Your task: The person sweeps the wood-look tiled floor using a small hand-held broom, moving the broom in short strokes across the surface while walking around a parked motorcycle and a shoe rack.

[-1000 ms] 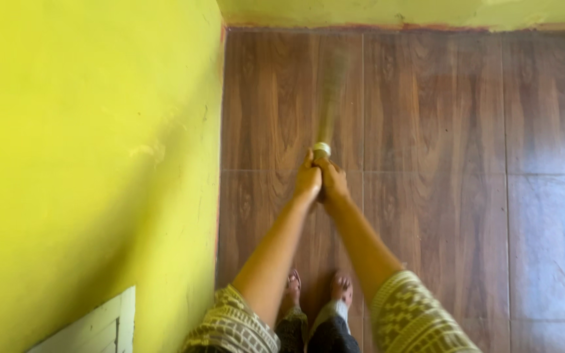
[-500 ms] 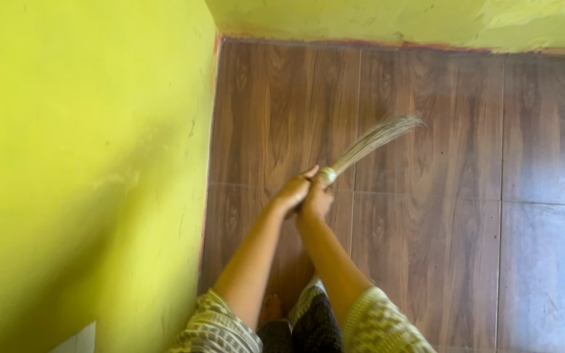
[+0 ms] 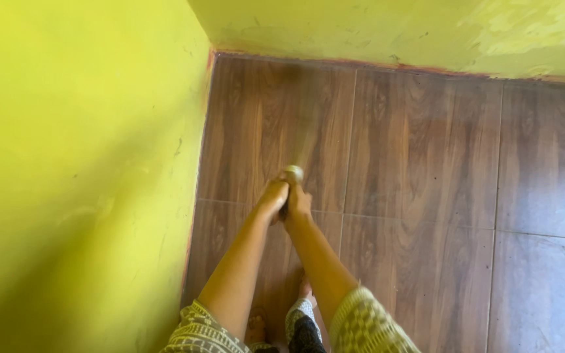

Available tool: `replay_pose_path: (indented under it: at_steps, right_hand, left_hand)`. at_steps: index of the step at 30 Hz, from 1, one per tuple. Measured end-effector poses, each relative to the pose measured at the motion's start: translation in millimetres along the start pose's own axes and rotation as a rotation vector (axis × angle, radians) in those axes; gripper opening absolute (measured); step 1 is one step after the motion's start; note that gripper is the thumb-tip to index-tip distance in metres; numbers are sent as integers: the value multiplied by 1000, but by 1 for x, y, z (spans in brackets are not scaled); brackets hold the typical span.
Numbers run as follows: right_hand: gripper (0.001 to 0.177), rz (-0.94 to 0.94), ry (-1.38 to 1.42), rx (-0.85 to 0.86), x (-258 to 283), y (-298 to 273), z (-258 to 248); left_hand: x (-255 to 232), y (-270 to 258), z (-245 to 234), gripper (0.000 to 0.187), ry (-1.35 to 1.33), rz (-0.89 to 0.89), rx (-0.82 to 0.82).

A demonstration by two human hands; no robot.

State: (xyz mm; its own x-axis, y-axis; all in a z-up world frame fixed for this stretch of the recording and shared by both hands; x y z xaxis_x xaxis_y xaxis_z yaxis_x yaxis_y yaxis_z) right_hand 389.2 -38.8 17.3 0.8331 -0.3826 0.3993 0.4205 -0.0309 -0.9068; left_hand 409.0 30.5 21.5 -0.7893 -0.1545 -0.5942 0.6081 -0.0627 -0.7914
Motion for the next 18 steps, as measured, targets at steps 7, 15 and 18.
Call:
replay_pose_path:
  at_steps: [7, 15, 18]
  right_hand:
    - [61, -364, 219, -79, 1, -3, -21]
    - [53, -63, -133, 310, 19, 7, 74]
    - [52, 60, -167, 159, 36, 27, 86]
  left_hand:
    - [-11, -21, 29, 39, 373, 148, 221]
    - [-16, -7, -60, 28, -358, 397, -381]
    - [-37, 37, -65, 31, -167, 272, -272]
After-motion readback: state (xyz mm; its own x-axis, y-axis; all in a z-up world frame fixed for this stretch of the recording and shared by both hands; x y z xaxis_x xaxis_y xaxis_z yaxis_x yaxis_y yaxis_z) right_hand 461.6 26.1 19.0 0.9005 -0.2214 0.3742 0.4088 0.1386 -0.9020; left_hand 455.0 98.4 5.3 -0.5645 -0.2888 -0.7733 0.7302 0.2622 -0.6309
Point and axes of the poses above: each hand's wrist, its own y-axis towards the middle knuckle, its own z-axis out of the palm, x = y × z, the point moved 3 cm from there along y, towards the middle knuckle, and after that the axes turned 7 degrees about x, right-handed, at the moved point
